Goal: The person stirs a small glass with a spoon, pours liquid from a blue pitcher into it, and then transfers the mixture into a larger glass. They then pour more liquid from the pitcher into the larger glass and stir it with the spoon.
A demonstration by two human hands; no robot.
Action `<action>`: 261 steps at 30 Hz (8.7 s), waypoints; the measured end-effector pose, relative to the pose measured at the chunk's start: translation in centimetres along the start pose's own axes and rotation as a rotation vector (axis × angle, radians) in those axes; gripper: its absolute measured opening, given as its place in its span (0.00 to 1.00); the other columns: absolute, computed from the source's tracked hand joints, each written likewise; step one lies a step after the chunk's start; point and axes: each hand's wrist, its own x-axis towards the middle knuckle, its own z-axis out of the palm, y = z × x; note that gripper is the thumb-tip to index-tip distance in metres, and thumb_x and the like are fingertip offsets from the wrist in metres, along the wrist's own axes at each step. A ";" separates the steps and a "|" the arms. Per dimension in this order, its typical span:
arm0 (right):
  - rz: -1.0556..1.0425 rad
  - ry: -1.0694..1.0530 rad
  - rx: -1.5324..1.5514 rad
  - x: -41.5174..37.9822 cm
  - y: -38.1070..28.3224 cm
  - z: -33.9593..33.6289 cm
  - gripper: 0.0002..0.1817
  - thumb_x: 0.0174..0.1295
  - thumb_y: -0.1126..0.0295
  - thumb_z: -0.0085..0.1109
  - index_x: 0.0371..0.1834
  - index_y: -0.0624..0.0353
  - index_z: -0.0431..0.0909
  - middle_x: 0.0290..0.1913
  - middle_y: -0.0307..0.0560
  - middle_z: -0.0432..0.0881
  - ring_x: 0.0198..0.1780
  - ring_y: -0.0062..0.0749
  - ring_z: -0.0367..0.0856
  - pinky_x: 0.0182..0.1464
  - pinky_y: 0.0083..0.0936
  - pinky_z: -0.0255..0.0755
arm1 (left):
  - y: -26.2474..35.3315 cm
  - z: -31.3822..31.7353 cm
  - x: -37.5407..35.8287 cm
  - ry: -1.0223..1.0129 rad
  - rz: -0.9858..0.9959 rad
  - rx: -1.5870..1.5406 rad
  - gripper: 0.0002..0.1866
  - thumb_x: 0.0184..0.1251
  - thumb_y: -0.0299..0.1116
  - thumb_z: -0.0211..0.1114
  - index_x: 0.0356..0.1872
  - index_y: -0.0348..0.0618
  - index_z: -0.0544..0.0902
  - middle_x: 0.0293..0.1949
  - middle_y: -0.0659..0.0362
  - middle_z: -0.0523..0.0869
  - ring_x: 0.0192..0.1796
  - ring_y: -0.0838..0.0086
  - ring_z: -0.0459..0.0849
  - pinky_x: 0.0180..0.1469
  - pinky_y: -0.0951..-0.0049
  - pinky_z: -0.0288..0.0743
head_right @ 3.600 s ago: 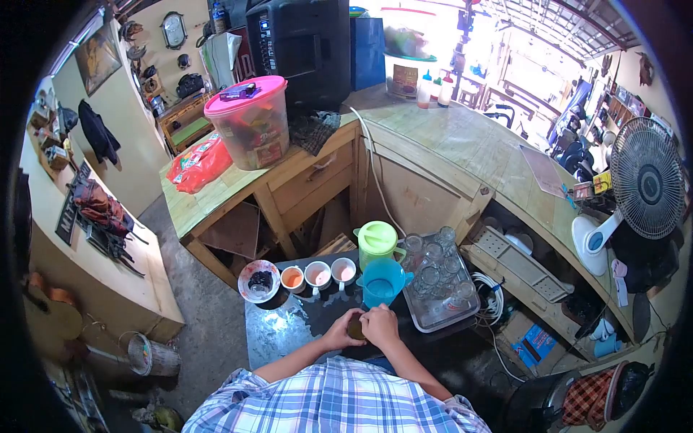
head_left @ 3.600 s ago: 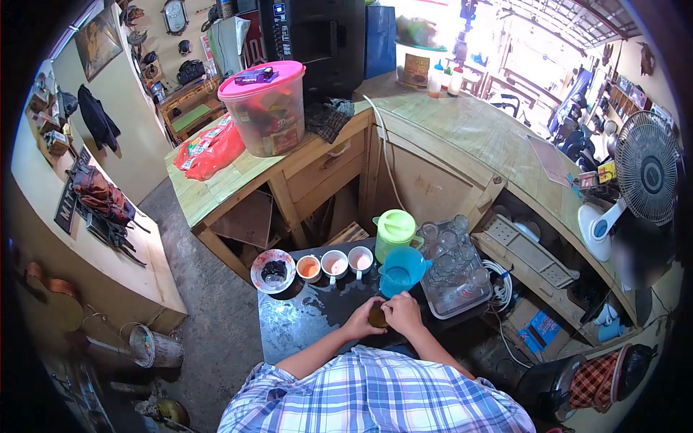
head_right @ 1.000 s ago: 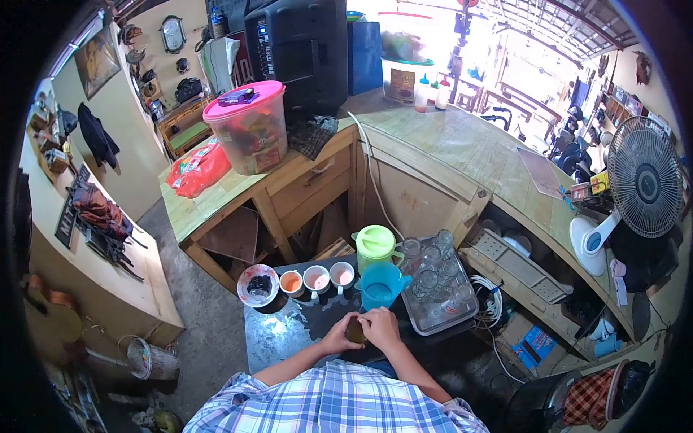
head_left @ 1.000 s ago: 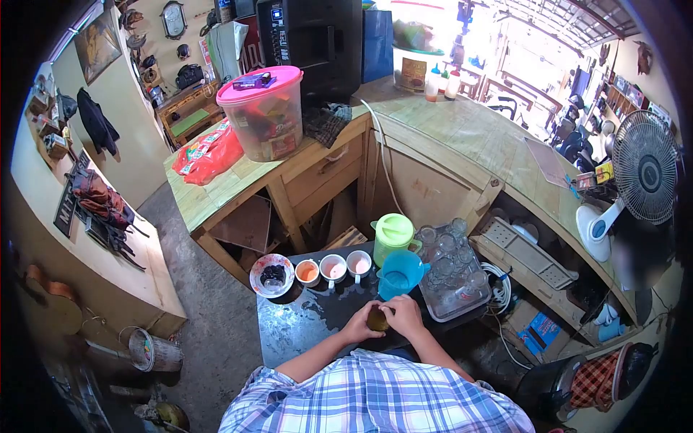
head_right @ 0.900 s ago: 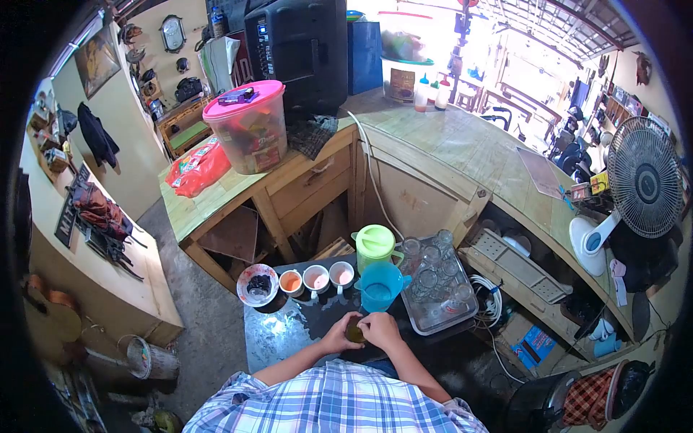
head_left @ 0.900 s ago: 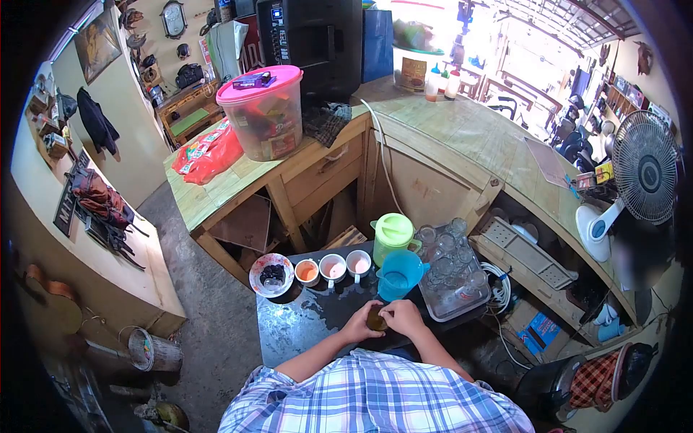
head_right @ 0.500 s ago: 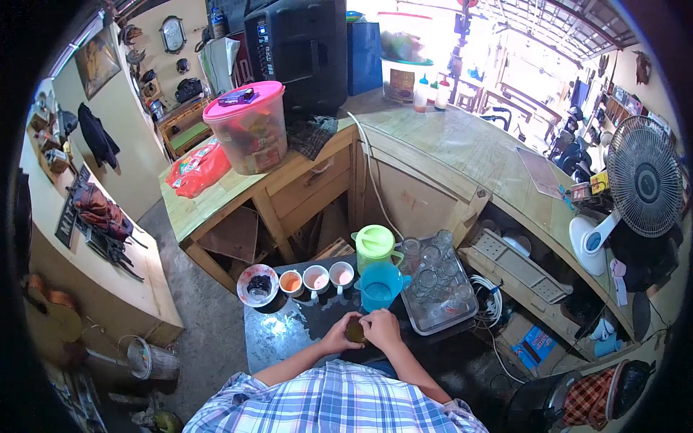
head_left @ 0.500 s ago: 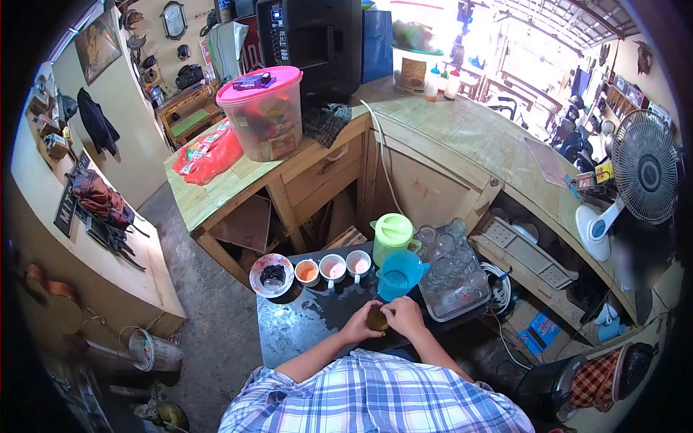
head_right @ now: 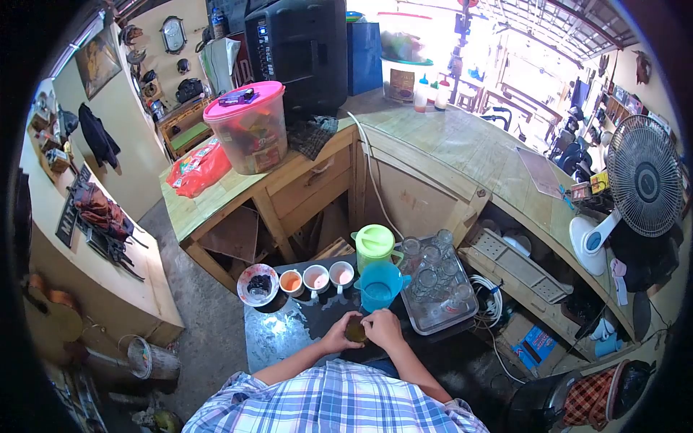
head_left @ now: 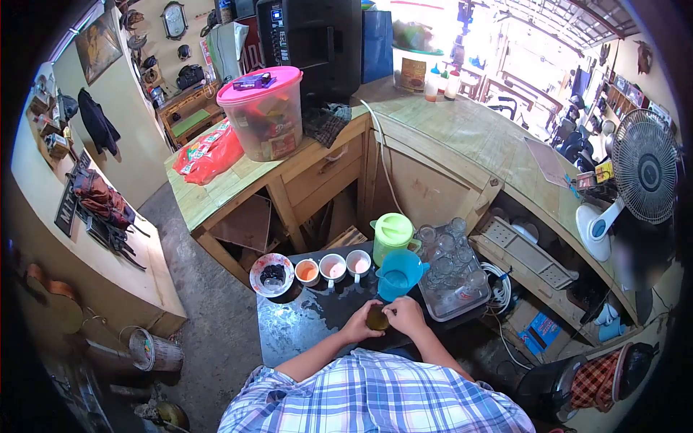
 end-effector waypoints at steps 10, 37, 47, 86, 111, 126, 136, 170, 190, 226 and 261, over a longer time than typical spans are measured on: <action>0.065 -0.087 0.232 0.6 0.2 0.0 0.08 0.56 0.66 0.61 0.31 0.56 0.88 0.33 0.53 0.85 0.40 0.50 0.82 0.47 0.38 0.75 | 0.1 0.0 0.0 -0.003 -0.008 -0.004 0.46 0.40 0.32 0.82 0.63 0.43 0.64 0.56 0.54 0.75 0.60 0.66 0.76 0.63 0.67 0.69; 0.186 -0.153 0.007 0.1 -0.7 -1.0 0.09 0.55 0.64 0.62 0.32 0.54 0.89 0.35 0.52 0.87 0.37 0.49 0.85 0.44 0.40 0.78 | -0.2 0.3 -0.2 0.027 -0.008 0.017 0.46 0.40 0.33 0.83 0.62 0.43 0.64 0.54 0.52 0.77 0.59 0.66 0.77 0.61 0.66 0.71; 0.097 -0.044 0.106 0.2 -0.3 -0.3 0.09 0.55 0.64 0.62 0.33 0.54 0.89 0.35 0.54 0.86 0.39 0.51 0.84 0.45 0.41 0.77 | 0.1 0.3 -0.1 0.031 0.034 0.016 0.46 0.40 0.33 0.83 0.62 0.43 0.64 0.55 0.53 0.76 0.59 0.65 0.77 0.61 0.67 0.70; 0.010 0.052 0.070 0.3 0.6 0.6 0.08 0.55 0.66 0.64 0.35 0.53 0.89 0.29 0.50 0.84 0.31 0.48 0.82 0.38 0.38 0.77 | -1.0 0.2 0.1 0.023 0.048 0.019 0.49 0.39 0.34 0.83 0.64 0.41 0.64 0.58 0.52 0.75 0.62 0.65 0.75 0.65 0.66 0.69; 0.011 -0.024 0.133 1.0 -0.2 1.1 0.08 0.54 0.65 0.65 0.31 0.56 0.88 0.32 0.50 0.85 0.38 0.46 0.82 0.43 0.38 0.75 | -0.2 -0.2 0.3 0.122 -0.016 0.134 0.46 0.38 0.35 0.83 0.63 0.42 0.66 0.55 0.50 0.78 0.58 0.61 0.79 0.60 0.64 0.72; -0.044 0.007 0.177 1.6 -1.1 1.4 0.07 0.55 0.67 0.63 0.31 0.56 0.88 0.31 0.51 0.84 0.37 0.48 0.81 0.43 0.38 0.75 | 2.7 -1.5 -0.4 0.299 0.111 0.473 0.48 0.42 0.55 0.77 0.65 0.46 0.67 0.67 0.51 0.68 0.72 0.50 0.60 0.68 0.34 0.47; -0.024 0.013 0.117 1.4 -2.5 0.1 0.08 0.55 0.68 0.64 0.37 0.57 0.86 0.30 0.50 0.83 0.35 0.44 0.82 0.40 0.36 0.75 | 1.8 -1.2 -0.2 0.212 0.115 0.627 0.21 0.61 0.41 0.65 0.56 0.50 0.79 0.64 0.58 0.72 0.73 0.52 0.57 0.70 0.29 0.38; 0.725 0.460 1.363 8.8 8.8 2.4 0.23 0.63 0.64 0.63 0.57 0.64 0.70 0.53 0.51 0.80 0.53 0.39 0.81 0.56 0.37 0.75 | -0.7 -1.3 -0.5 0.405 0.014 0.308 0.39 0.40 0.37 0.80 0.56 0.36 0.70 0.53 0.49 0.78 0.53 0.56 0.77 0.55 0.62 0.71; 0.688 0.561 1.189 6.8 4.5 2.9 0.23 0.55 0.83 0.49 0.57 0.67 0.72 0.50 0.50 0.80 0.53 0.34 0.78 0.58 0.29 0.69 | -1.4 -4.1 -2.1 0.605 0.024 0.280 0.40 0.37 0.35 0.81 0.55 0.38 0.69 0.55 0.50 0.77 0.54 0.58 0.78 0.53 0.66 0.74; 0.554 0.639 1.031 6.9 1.5 5.1 0.17 0.55 0.85 0.50 0.49 0.63 0.74 0.47 0.47 0.80 0.49 0.29 0.77 0.54 0.25 0.68 | -0.7 -4.9 -2.2 0.629 -0.066 0.338 0.34 0.37 0.32 0.78 0.46 0.39 0.65 0.55 0.48 0.78 0.56 0.55 0.78 0.57 0.62 0.73; 0.449 0.670 0.994 7.3 0.7 6.8 0.19 0.50 0.91 0.46 0.43 0.59 0.63 0.55 0.53 0.76 0.60 0.39 0.74 0.66 0.34 0.63 | -2.5 -5.8 -2.2 0.593 0.015 0.341 0.35 0.39 0.30 0.78 0.46 0.42 0.62 0.57 0.47 0.76 0.57 0.54 0.78 0.59 0.61 0.72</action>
